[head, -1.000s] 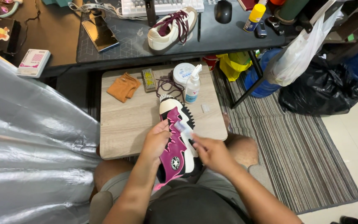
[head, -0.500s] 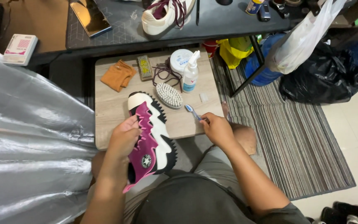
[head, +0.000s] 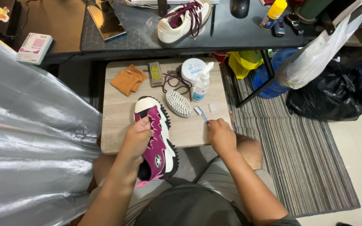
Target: The person cleans a pink and white sneaker by spraying a cleaning solution and scrubbing the upper with a toothbrush. They repeatedly apply solution and scrub the same areas throughout the clip.
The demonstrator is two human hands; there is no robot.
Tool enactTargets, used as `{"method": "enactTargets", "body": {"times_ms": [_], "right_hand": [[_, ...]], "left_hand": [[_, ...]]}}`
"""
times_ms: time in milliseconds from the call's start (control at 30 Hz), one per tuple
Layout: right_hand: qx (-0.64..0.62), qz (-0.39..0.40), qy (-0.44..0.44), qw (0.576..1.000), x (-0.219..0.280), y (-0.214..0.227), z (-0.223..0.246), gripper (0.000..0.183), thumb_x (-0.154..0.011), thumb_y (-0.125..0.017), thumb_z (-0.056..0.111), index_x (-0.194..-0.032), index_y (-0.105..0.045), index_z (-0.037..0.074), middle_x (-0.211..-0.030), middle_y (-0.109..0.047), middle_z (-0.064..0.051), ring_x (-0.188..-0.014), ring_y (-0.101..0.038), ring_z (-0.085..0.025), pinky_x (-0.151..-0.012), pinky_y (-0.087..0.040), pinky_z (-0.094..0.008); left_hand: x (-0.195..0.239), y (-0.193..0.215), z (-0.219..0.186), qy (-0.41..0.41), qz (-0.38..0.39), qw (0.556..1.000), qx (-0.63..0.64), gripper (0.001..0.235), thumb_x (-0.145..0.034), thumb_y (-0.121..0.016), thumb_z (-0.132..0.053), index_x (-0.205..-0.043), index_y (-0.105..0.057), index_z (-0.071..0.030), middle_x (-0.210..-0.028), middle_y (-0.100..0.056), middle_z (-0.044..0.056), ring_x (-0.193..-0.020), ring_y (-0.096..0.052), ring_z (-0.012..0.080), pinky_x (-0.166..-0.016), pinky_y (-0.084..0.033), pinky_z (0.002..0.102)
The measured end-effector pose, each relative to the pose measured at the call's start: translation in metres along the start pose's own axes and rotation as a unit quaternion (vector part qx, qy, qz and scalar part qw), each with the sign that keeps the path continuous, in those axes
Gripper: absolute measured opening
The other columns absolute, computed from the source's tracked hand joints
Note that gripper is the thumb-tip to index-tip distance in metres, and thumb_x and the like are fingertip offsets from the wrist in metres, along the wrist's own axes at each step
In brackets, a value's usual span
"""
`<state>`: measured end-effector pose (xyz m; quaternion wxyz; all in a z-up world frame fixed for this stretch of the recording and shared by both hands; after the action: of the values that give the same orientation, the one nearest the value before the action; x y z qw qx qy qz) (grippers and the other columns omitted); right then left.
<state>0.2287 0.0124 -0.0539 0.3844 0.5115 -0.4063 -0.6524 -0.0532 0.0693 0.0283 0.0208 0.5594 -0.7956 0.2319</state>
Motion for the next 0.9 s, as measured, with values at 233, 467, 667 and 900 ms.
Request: {"method": "enactTargets", "body": {"times_ms": [233,467,667,900], "right_hand": [[-0.003,-0.025,0.005,1.0,0.003,-0.005,-0.006,0.027,-0.099,-0.061,0.038,-0.113,-0.07,0.017,-0.09,-0.062,-0.007,-0.079,-0.069,-0.031,-0.071,-0.059,-0.039],[-0.035,-0.037,0.016,0.999,0.006,-0.004,-0.007,0.032,-0.091,-0.071,0.031,-0.118,-0.07,0.013,-0.092,-0.063,-0.01,-0.083,-0.069,-0.034,-0.075,-0.058,-0.041],[-0.045,-0.031,0.006,0.998,0.007,-0.011,-0.012,0.023,-0.09,-0.071,0.022,-0.111,-0.071,0.013,-0.091,-0.063,-0.008,-0.081,-0.068,-0.034,-0.072,-0.058,-0.042],[-0.181,-0.045,0.006,0.982,0.007,0.036,0.016,0.017,-0.094,-0.065,0.011,-0.111,-0.069,0.012,-0.093,-0.063,-0.008,-0.087,-0.069,-0.032,-0.072,-0.059,-0.035]], "left_hand": [[-0.061,0.02,0.07,-0.029,0.027,0.999,-0.019,0.075,-0.077,-0.042,0.015,-0.152,-0.033,0.01,-0.147,-0.051,0.026,-0.137,-0.048,0.0319,-0.115,-0.039,0.045],[-0.049,0.019,0.055,-0.027,0.017,0.999,-0.028,0.073,-0.078,-0.043,0.014,-0.15,-0.035,0.01,-0.145,-0.053,0.027,-0.137,-0.05,0.0307,-0.115,-0.038,0.046],[-0.056,0.037,0.065,-0.018,0.025,0.999,-0.012,0.075,-0.076,-0.043,0.014,-0.15,-0.034,0.011,-0.144,-0.053,0.028,-0.135,-0.051,0.0324,-0.113,-0.04,0.046],[-0.07,0.05,0.084,-0.024,0.036,0.999,-0.007,0.077,-0.075,-0.044,0.015,-0.151,-0.034,0.01,-0.146,-0.051,0.028,-0.137,-0.05,0.0317,-0.114,-0.039,0.044]]}}
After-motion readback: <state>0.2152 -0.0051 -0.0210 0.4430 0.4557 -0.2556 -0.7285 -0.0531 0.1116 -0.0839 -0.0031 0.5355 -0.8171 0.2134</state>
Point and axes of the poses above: each hand's wrist, its own x-axis away from the middle knuckle, its own y-axis out of the back of the hand, z = x × y, the point moved 7 cm from there along -x, towards the middle knuckle
